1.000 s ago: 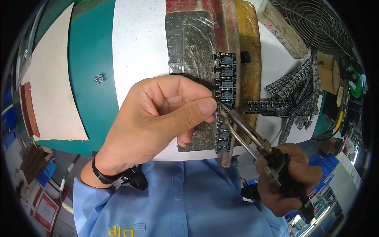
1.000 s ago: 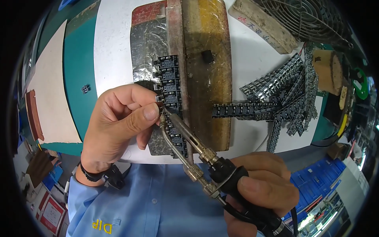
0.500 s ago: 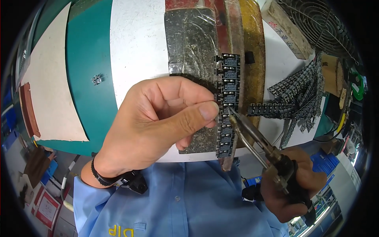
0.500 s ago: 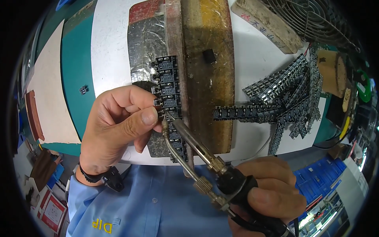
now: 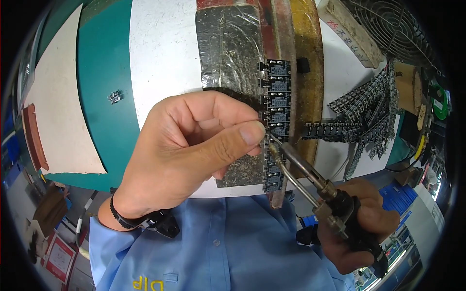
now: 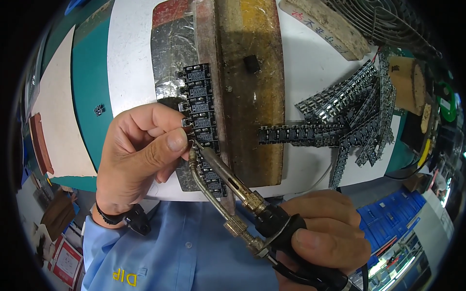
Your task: The person picks up a small component from the table, positions it onto a circuit board, and solders it using a soldering iron. This process is repeated multiple times for different components on the board.
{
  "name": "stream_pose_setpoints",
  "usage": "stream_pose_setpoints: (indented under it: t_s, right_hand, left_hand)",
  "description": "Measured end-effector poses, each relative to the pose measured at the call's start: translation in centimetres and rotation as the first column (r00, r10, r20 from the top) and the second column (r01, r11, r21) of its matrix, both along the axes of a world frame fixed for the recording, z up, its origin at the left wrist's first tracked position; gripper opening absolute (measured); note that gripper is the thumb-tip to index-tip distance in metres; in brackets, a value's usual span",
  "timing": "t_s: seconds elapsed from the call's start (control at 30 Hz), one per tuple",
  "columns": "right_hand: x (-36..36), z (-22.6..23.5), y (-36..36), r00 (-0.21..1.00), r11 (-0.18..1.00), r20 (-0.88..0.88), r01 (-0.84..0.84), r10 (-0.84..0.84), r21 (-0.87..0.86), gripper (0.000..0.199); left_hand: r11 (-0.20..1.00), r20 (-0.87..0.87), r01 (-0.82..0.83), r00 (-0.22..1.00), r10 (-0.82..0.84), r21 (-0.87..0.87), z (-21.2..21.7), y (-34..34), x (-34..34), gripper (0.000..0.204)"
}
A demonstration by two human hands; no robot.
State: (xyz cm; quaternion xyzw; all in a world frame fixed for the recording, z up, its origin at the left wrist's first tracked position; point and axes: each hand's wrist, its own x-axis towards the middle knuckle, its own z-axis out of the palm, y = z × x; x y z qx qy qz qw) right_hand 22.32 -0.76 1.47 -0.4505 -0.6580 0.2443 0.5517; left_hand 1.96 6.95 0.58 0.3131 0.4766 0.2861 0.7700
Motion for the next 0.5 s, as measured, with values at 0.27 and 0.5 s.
stream_pose_setpoints:
  t_s: [0.27,0.5]
  right_hand:
    - [0.2,0.5,-0.3,0.999,0.996,0.026,-0.038,0.04,-0.086,0.044]
    - [1.7,0.4,-0.2,0.989,0.979,-0.056,-0.142,0.135,-0.147,0.047]
  left_hand:
    - [1.0,-0.009,-0.009,1.0,0.009,0.0,-0.2,-0.1,0.1,0.018]
    - [0.999,-0.022,-0.032,0.999,0.032,-0.001,-0.5,-0.2,0.8,0.016]
